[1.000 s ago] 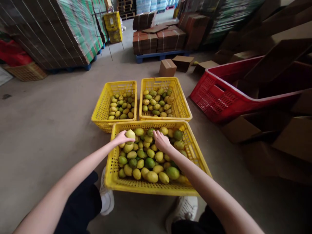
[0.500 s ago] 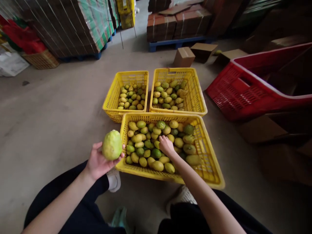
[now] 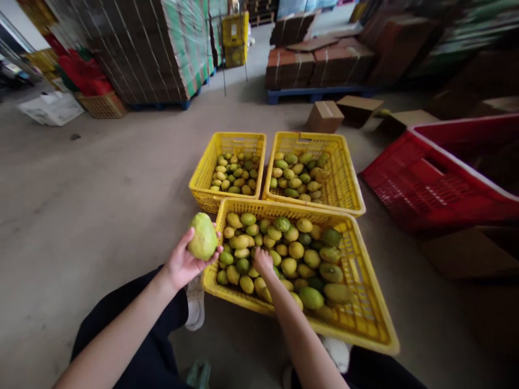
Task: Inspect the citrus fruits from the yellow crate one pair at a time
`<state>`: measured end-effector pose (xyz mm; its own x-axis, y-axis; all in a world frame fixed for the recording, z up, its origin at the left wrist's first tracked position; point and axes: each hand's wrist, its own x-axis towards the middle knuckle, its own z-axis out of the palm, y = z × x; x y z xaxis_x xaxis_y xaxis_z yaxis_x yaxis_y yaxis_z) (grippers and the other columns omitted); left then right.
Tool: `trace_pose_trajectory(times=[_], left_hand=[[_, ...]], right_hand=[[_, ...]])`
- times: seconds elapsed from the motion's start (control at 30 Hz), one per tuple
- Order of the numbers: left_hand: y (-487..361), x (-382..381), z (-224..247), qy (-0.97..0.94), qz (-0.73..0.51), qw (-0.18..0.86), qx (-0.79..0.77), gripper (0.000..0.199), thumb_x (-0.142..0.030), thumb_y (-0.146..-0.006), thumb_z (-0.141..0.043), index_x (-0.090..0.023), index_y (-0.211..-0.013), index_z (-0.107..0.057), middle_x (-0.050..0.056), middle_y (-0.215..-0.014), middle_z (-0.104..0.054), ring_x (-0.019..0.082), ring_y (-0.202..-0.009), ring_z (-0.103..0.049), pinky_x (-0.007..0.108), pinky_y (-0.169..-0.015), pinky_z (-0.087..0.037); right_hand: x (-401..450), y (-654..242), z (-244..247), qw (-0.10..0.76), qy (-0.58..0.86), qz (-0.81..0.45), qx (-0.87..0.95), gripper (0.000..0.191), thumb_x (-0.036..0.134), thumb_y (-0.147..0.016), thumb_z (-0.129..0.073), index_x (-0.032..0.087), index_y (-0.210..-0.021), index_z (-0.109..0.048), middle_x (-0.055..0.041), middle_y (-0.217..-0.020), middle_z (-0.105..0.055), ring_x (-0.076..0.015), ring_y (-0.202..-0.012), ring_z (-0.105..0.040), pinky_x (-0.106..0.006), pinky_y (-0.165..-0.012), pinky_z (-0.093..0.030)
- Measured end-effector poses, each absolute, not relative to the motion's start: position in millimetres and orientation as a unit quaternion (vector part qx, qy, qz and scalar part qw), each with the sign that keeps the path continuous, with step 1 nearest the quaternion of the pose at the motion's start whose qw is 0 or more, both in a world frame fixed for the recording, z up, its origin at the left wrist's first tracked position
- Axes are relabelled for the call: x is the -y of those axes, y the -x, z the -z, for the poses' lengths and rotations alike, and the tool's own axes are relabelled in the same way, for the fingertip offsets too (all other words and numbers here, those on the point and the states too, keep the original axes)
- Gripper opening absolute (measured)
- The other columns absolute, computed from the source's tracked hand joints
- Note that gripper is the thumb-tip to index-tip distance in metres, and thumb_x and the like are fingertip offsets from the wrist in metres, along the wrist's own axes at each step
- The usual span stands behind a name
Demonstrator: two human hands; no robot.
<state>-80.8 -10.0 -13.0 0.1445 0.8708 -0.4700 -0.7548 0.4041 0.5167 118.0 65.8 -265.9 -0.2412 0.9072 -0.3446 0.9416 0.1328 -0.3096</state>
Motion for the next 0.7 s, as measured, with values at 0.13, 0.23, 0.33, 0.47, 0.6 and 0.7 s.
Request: trace_pose_trajectory(times=[0.13,0.23,0.33,0.47,0.6,0.7], left_hand=[[68,10,12,-0.116,-0.519,0.760,-0.374,0.055,-0.034,-0.060,-0.083,-0.013,-0.105,-0.060,0.008,-0.094,-0.070,0.020,-0.079,-0.069,0.027,-0.070,-0.056],[54,12,8,-0.149,-0.463,0.783,-0.387,0.051,-0.033,-0.063,-0.081,-0.010,-0.103,-0.060,0.012,-0.094,-0.070,0.022,-0.078,-0.069,0.028,-0.069,-0.056],[37,13,1,-0.179,-0.438,0.795,-0.379,0.053,-0.038,-0.067,-0.078,-0.010,-0.108,-0.059,0.015,-0.096,-0.070,0.023,-0.079,-0.070,0.028,-0.065,-0.054],[19,14,-12,-0.239,-0.455,0.762,-0.393,0.055,-0.052,-0.070,-0.072,-0.011,-0.106,-0.062,0.014,-0.092,-0.070,0.022,-0.078,-0.069,0.026,-0.060,-0.052],[8,17,-26,-0.353,-0.512,0.669,-0.407,0.056,-0.054,-0.060,-0.078,-0.013,-0.096,-0.065,0.010,-0.088,-0.070,0.020,-0.080,-0.066,0.026,-0.066,-0.050],[5,18,-31,-0.431,-0.559,0.576,-0.412,0.056,-0.045,-0.049,-0.086,-0.014,-0.092,-0.067,0.006,-0.088,-0.069,0.019,-0.081,-0.063,0.026,-0.073,-0.048]], right_hand=[[-67,-134,226,-0.049,-0.634,0.279,-0.719,0.024,0.017,-0.068,-0.068,0.015,-0.090,-0.058,-0.0115,-0.079,-0.066,-0.0291,-0.084,-0.064,-0.035,-0.068,-0.048],[-85,-148,174,-0.122,-0.642,0.321,-0.686,0.021,0.026,-0.068,-0.070,0.019,-0.083,-0.056,-0.0030,-0.068,-0.062,-0.0232,-0.072,-0.064,-0.032,-0.063,-0.049],[-97,-163,104,-0.202,-0.638,0.352,-0.655,0.028,0.030,-0.068,-0.070,0.020,-0.087,-0.053,-0.0029,-0.077,-0.064,-0.0198,-0.074,-0.064,-0.030,-0.065,-0.051],[-69,-179,11,-0.435,-0.516,0.502,-0.541,0.040,0.036,-0.064,-0.075,0.022,-0.093,-0.051,0.0010,-0.079,-0.065,-0.0158,-0.068,-0.062,-0.027,-0.061,-0.051],[-15,-179,-29,-0.593,-0.367,0.589,-0.407,0.047,0.031,-0.051,-0.085,0.024,-0.086,-0.055,0.0027,-0.081,-0.065,-0.0152,-0.071,-0.062,-0.028,-0.065,-0.052],[6,-171,-25,-0.609,-0.317,0.620,-0.381,0.046,0.035,-0.052,-0.084,0.024,-0.091,-0.062,-0.0017,-0.091,-0.068,-0.0188,-0.079,-0.063,-0.031,-0.067,-0.052]])
